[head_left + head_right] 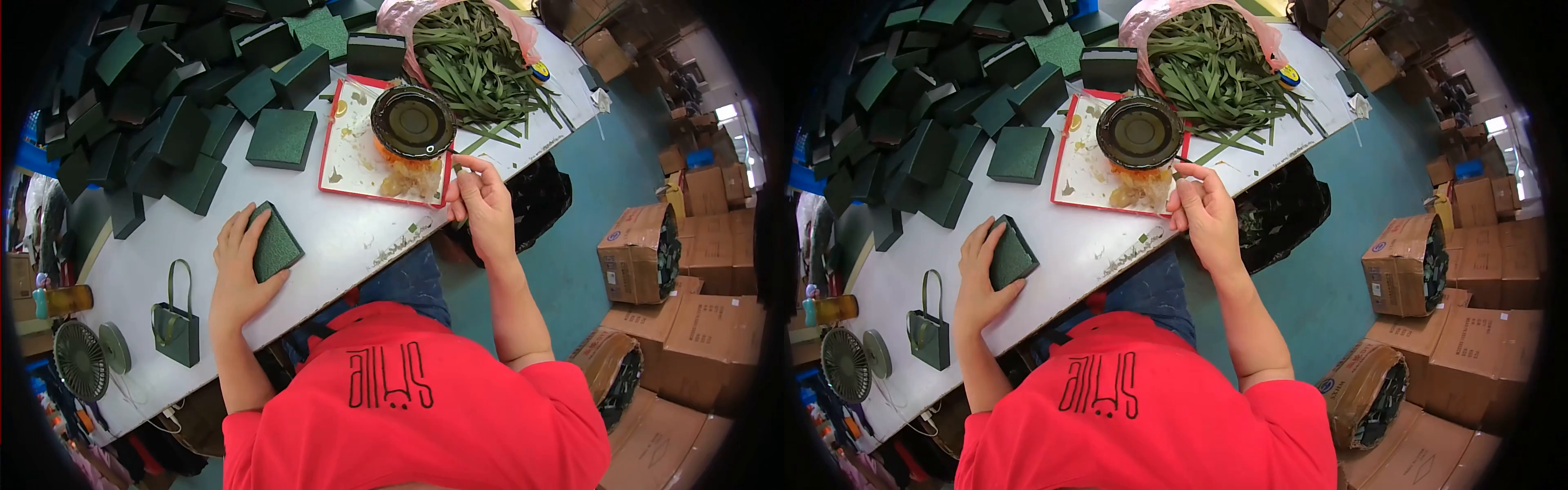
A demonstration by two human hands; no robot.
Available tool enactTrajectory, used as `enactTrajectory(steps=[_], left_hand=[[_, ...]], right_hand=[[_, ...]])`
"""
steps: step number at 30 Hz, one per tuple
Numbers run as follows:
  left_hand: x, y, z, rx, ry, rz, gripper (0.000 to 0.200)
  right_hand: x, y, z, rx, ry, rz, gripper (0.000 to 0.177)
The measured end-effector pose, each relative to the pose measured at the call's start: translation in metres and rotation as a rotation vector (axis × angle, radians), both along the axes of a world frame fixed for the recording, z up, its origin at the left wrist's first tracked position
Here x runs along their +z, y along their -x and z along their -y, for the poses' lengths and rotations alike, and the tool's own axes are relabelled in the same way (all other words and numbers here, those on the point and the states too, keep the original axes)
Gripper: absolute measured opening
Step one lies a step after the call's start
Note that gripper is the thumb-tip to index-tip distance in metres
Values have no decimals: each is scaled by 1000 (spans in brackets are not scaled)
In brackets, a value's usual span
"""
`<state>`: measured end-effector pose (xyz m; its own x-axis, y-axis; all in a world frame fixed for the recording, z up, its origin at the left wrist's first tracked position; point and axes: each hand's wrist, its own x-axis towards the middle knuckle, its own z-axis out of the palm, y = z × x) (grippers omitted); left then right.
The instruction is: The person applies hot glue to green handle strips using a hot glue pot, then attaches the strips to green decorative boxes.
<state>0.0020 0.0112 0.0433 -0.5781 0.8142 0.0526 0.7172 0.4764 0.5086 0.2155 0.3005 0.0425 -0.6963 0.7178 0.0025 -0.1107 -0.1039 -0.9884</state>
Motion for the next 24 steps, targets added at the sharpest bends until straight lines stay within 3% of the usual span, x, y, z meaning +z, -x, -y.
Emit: enactTrajectory(steps=[4, 24], left_hand=[[1, -1, -6, -30, 27, -4, 87], [-3, 2, -11, -38, -20, -30, 81]], right_hand=[[-2, 7, -2, -1, 151, 57, 23], [-3, 33, -12, -88, 204, 188, 23]])
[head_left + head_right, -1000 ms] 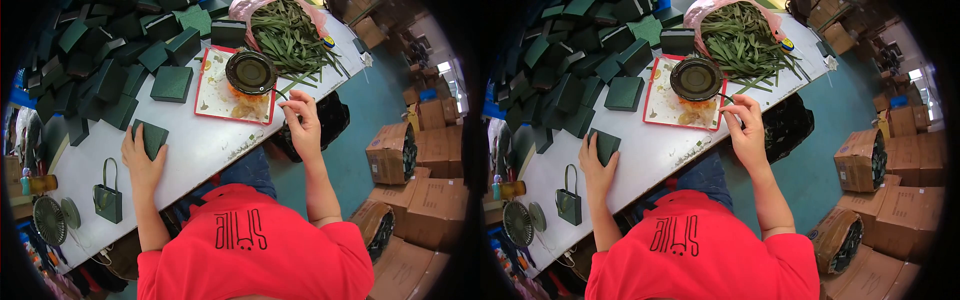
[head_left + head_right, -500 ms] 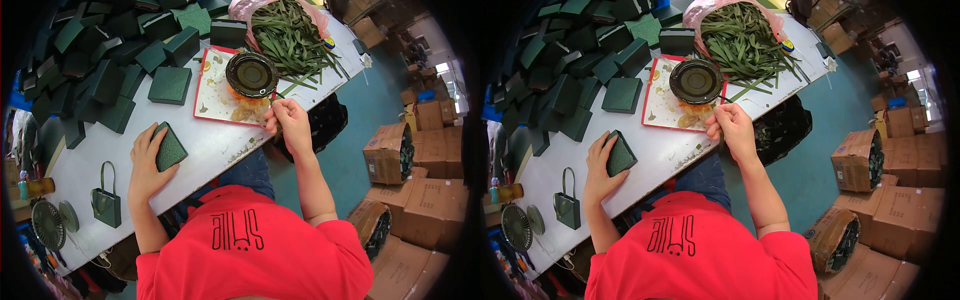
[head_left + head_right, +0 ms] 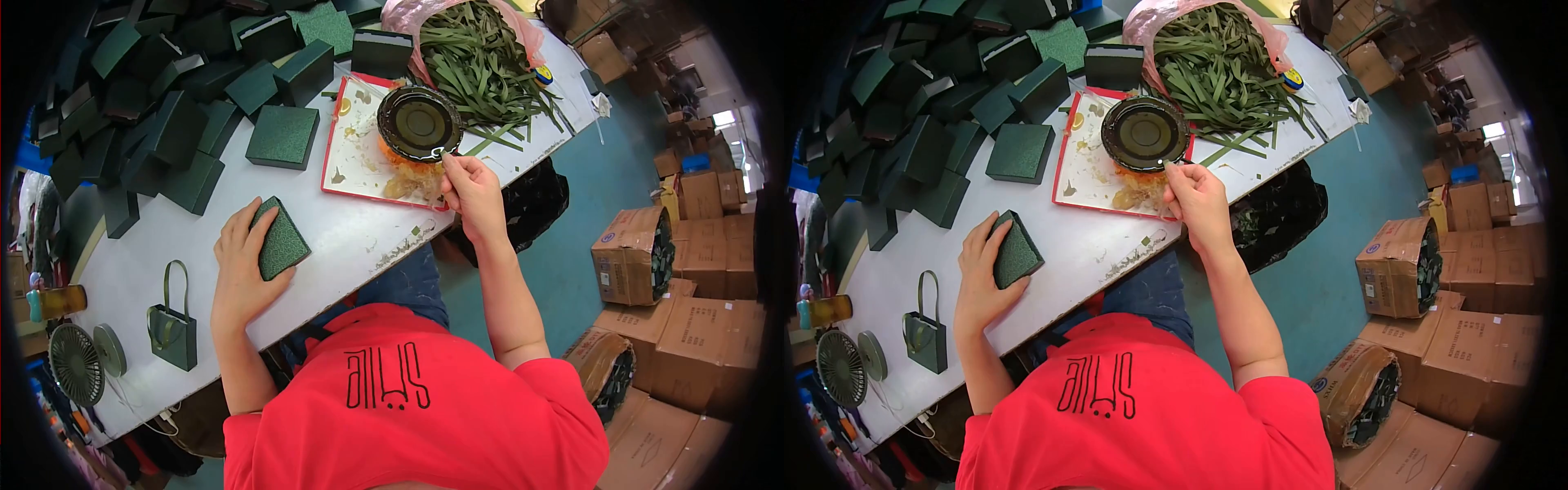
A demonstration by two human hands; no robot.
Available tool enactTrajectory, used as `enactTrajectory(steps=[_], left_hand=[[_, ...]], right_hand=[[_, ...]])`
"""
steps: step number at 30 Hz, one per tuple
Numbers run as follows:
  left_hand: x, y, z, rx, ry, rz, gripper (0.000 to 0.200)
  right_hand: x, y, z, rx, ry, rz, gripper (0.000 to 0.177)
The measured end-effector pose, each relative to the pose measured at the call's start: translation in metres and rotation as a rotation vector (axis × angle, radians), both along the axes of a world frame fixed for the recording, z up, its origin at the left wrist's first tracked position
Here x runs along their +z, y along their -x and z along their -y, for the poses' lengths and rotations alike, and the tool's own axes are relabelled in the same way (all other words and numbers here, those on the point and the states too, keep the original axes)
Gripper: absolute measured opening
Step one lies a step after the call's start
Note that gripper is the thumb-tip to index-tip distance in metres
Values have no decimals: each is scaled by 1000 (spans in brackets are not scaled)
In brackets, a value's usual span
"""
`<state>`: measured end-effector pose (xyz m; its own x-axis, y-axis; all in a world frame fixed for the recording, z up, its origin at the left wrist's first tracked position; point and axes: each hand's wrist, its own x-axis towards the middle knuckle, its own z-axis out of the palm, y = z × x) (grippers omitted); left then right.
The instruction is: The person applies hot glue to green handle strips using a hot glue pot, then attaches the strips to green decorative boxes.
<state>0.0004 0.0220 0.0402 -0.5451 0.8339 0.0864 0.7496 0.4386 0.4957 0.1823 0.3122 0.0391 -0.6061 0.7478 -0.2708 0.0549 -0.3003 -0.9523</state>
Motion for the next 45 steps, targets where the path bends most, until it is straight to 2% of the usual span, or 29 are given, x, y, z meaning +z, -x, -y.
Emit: enactTrajectory(steps=[10, 13, 16, 19, 20, 23, 27, 37, 45], left_hand=[[0, -19, -15, 123, 45, -84, 81], [1, -23, -16, 135, 83, -98, 88], [-8, -20, -18, 169, -14, -45, 93], [2, -14, -17, -59, -255, 237, 97], [10, -15, -18, -108, -280, 322, 99], [21, -17, -20, -213, -360, 547, 101], [20, -16, -24, -331, -371, 560, 104], [19, -18, -26, -365, -434, 609, 103], [21, -16, -26, -467, -346, 451, 100]], right_hand=[[-8, -2, -5, -2, 82, -40, 19], [-4, -11, 4, -20, -3, -92, 15], [16, -17, 26, 17, -109, -66, 12], [26, -24, 46, 262, -11, -74, 12], [32, -26, 53, 348, 44, -1, 12], [39, -23, 73, 575, 144, -26, 11], [41, -13, 87, 749, 236, 45, 14], [29, -10, 97, 814, 222, 120, 22], [33, -4, 95, 927, 117, 341, 27]])
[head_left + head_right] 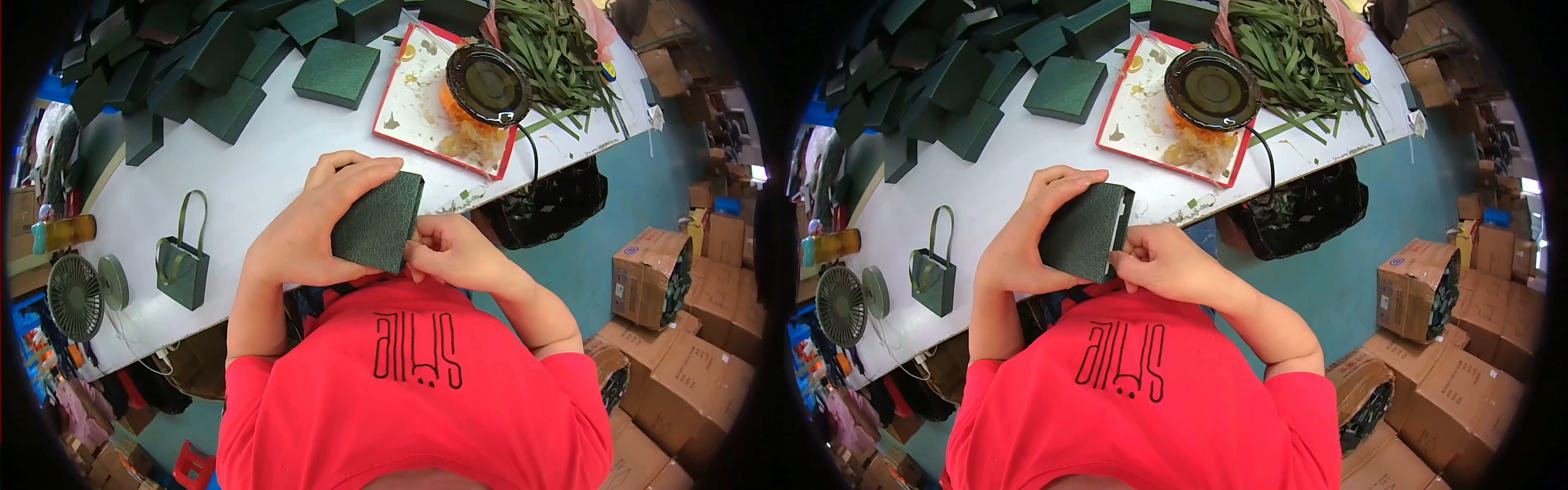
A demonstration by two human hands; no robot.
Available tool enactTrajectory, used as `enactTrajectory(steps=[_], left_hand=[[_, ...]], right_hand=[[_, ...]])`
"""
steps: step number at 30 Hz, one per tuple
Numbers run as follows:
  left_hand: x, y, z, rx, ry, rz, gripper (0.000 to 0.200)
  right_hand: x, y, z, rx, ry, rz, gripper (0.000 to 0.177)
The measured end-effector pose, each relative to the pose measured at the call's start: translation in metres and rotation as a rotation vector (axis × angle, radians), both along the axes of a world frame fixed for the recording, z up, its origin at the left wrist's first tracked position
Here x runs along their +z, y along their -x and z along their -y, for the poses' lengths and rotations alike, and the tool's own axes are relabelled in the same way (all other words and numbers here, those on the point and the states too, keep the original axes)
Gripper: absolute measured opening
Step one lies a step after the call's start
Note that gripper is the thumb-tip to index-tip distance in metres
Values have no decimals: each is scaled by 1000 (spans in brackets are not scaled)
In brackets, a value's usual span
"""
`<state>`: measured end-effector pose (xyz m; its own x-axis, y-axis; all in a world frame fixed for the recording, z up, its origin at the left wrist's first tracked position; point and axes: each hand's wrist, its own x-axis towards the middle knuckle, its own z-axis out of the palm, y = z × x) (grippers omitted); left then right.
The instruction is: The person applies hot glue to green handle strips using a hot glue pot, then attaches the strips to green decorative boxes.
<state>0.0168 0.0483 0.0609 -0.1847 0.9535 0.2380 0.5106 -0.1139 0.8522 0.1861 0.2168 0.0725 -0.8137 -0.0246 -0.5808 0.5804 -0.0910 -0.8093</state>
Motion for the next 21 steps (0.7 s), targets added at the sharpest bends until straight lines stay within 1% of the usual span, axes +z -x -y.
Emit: enactTrajectory(steps=[1, 4, 7, 9, 12, 14, 15, 16, 18, 21], left_hand=[[-2, 0, -1, -8, -16, -28, 99], [-3, -3, -2, 10, 3, -47, 98], [-2, -1, -1, 94, -29, 3, 98], [-1, 0, -1, 141, -51, -28, 98], [-3, 1, 0, 188, -99, -54, 99], [-4, 0, -3, 206, -133, -71, 99], [-5, -2, -5, 210, -146, -82, 99], [-5, -2, -7, 212, -158, -93, 100], [-3, -4, -8, 206, -147, -86, 99], [-9, -7, -10, 186, -170, -93, 101]], right_hand=[[0, 1, -1, 16, -17, 36, 27], [-7, 0, -7, 50, 19, 39, 22], [-8, -3, -10, -100, 181, -34, 20], [-19, -5, -3, -347, -291, -474, 23], [-25, -26, -8, -529, -663, -761, 14], [-10, -42, 1, -441, -263, -605, 10], [-12, -41, 3, -313, -227, -599, 11], [-14, -42, 0, -122, -170, -463, 23], [-22, -37, 2, -48, 48, -132, 31], [-33, -29, 7, -146, 263, -175, 35]])
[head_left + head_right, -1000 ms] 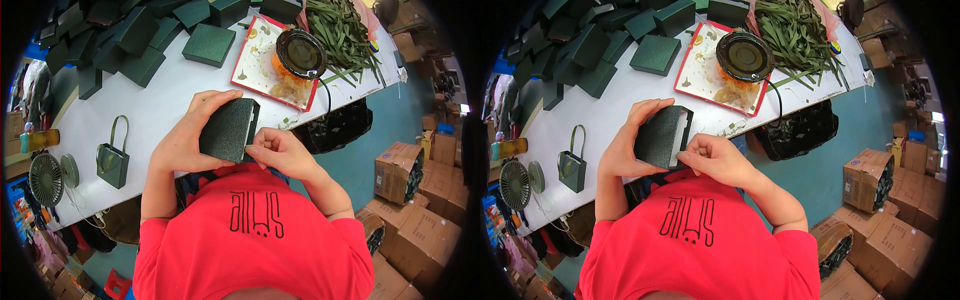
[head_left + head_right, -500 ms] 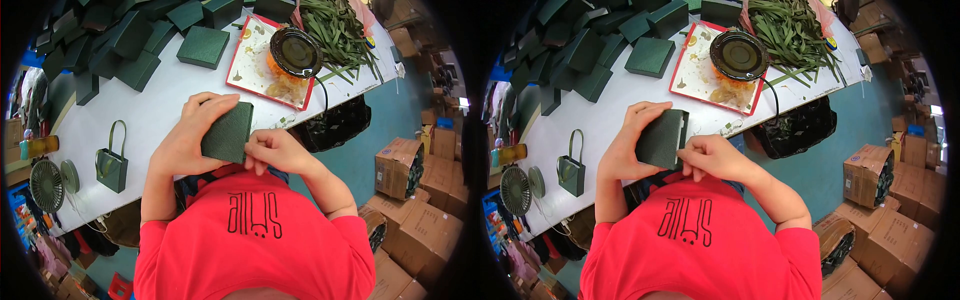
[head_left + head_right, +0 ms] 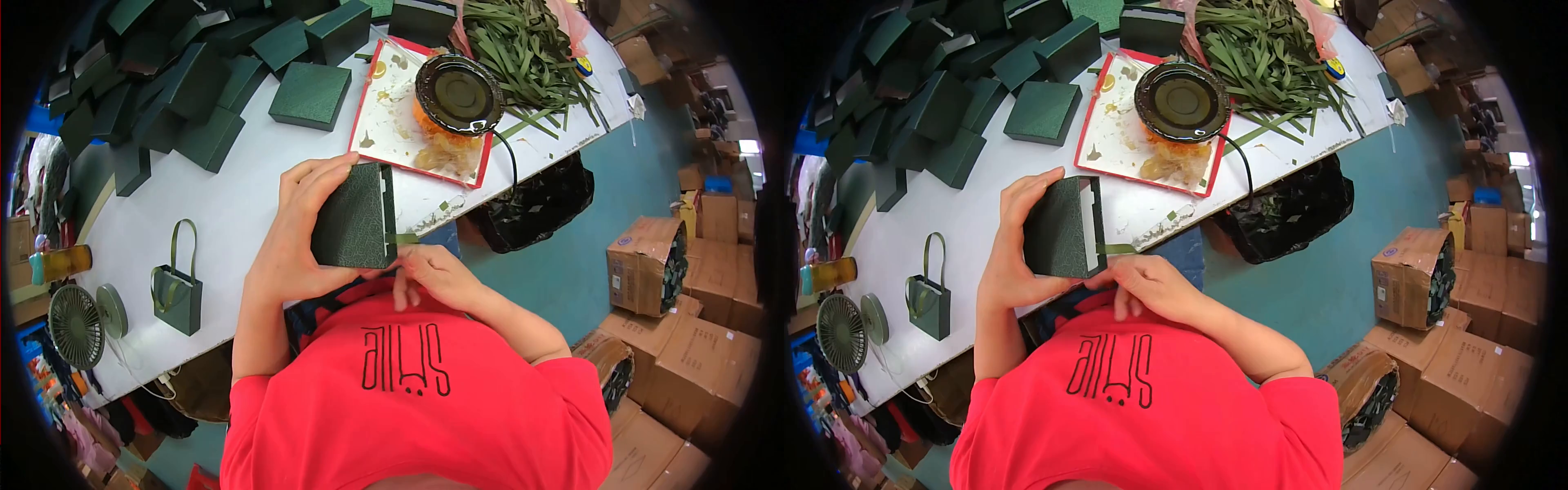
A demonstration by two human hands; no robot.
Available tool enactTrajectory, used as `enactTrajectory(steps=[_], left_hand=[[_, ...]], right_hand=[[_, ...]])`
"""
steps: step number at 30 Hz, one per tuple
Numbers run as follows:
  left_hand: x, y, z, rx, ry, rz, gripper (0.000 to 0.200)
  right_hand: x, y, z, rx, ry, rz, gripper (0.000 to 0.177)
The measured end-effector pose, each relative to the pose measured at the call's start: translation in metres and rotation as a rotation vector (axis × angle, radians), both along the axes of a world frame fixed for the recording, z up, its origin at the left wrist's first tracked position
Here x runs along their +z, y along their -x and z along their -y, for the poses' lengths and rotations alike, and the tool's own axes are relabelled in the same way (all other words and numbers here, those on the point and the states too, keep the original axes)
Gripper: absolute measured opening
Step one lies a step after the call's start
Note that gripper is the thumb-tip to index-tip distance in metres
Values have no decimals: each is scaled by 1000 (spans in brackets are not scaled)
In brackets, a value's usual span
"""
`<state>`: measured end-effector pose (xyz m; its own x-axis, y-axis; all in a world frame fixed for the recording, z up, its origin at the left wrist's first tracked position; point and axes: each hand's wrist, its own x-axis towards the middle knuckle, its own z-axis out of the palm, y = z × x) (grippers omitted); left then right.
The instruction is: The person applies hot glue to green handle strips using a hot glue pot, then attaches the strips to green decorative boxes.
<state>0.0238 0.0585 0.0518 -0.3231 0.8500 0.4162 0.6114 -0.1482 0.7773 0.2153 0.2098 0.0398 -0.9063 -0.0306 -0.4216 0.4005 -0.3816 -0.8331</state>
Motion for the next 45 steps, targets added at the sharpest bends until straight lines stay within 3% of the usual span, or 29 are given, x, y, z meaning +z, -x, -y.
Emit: enactTrajectory(steps=[4, 7, 12, 16, 22, 32, 45], left_hand=[[0, -1, 4, 13, 39, 1, 102], [3, 1, 12, 62, 118, -22, 101], [-7, 5, 28, 170, 196, -27, 105], [-2, 6, 37, 222, 244, 64, 102], [-5, 11, 43, 215, 243, 50, 99], [4, -2, 14, 61, 190, -6, 95], [3, -7, 5, 22, 138, -32, 96]], right_hand=[[-2, -1, 10, -541, 215, -10, 35], [-17, -8, -8, -801, 419, -153, 36], [-11, -11, -33, -1006, 390, -131, 32], [-14, -11, -42, -1009, 346, -151, 35], [-17, -6, -50, -1082, 276, -232, 26], [-3, 16, -94, -849, -246, -105, 21], [-8, 31, -109, -854, -128, -23, 19]])
